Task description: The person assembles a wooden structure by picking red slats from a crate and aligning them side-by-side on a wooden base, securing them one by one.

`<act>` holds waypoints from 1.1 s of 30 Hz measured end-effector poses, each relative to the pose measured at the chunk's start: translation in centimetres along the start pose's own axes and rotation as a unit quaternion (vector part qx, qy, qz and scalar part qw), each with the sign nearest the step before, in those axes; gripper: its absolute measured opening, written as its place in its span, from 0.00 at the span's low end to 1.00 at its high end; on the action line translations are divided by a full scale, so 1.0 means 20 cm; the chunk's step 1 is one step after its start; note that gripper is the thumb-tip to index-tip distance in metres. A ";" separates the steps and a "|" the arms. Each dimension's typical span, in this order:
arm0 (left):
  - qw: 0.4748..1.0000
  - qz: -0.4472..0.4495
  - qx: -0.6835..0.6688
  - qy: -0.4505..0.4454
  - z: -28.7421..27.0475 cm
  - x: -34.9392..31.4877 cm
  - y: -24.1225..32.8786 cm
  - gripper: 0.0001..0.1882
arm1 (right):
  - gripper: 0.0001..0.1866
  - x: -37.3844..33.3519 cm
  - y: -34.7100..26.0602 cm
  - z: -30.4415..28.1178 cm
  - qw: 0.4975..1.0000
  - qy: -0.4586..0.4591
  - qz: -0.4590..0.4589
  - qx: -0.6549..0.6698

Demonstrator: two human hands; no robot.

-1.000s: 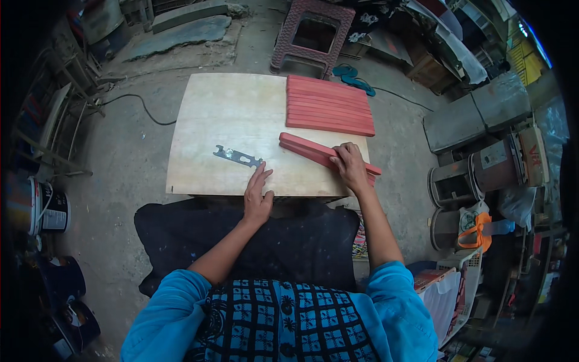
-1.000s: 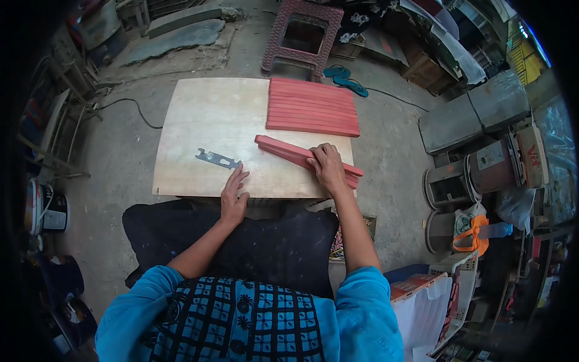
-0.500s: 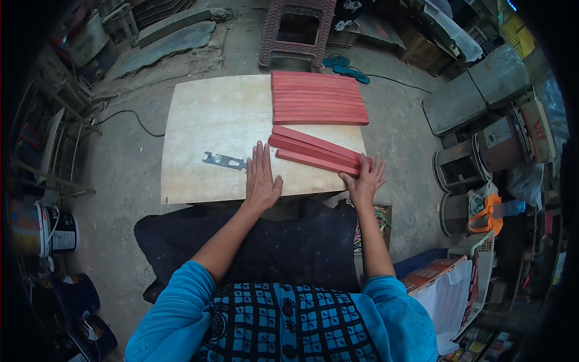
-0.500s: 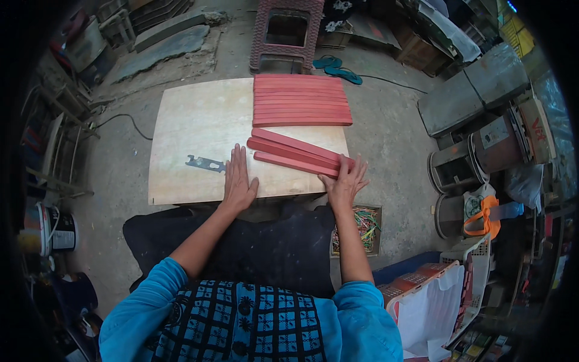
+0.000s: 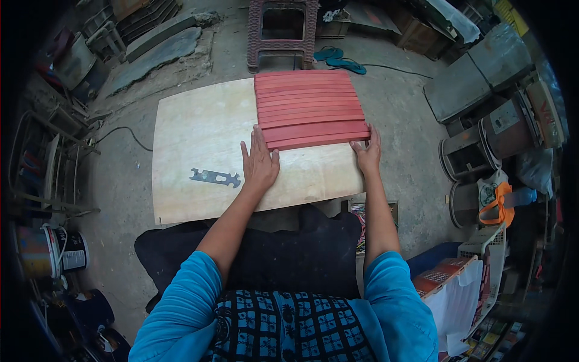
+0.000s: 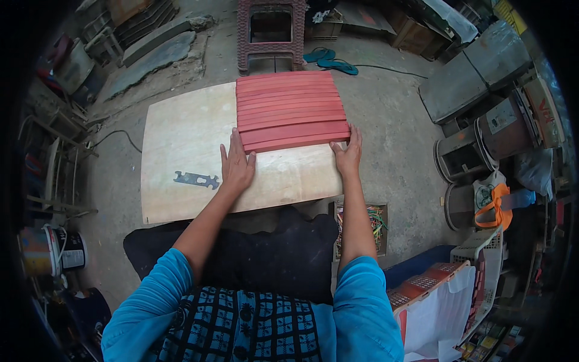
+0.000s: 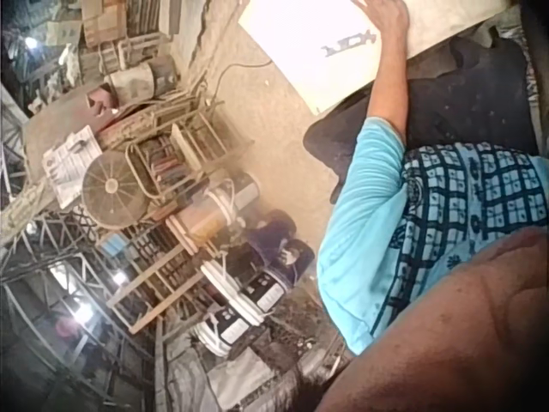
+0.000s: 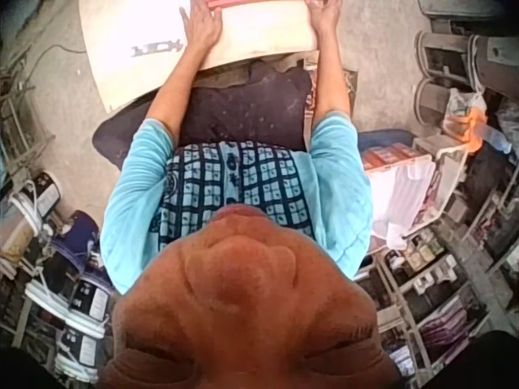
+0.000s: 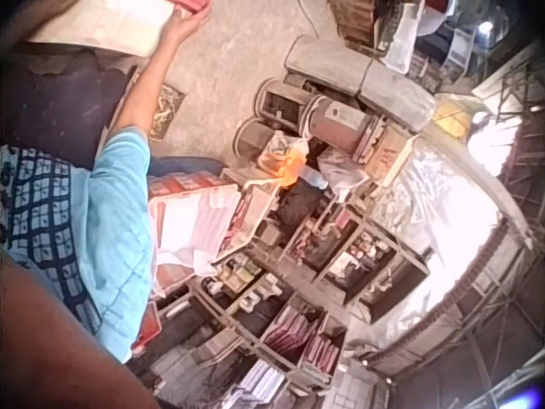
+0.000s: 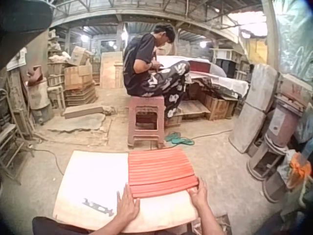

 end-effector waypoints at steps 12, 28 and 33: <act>0.995 -0.059 0.079 -0.017 -0.03 0.02 0.01 0.38 | 0.19 0.14 0.15 0.10 0.839 -0.019 0.419 0.347; 0.997 -0.062 0.043 -0.001 -0.03 0.01 0.00 0.39 | 0.11 0.27 0.18 0.10 0.849 -0.102 0.378 0.355; 0.997 -0.062 0.037 0.000 -0.02 0.01 -0.01 0.38 | 0.14 0.26 0.23 0.12 0.876 -0.095 0.315 0.353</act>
Point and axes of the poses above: each hand's wrist, its own x-axis towards the middle knuckle, its own z-axis out of the palm, y = z × x, the point moved 2 cm from there along x, towards the middle knuckle, and after that the axes turned 14 degrees about y, right-handed, at the moved point
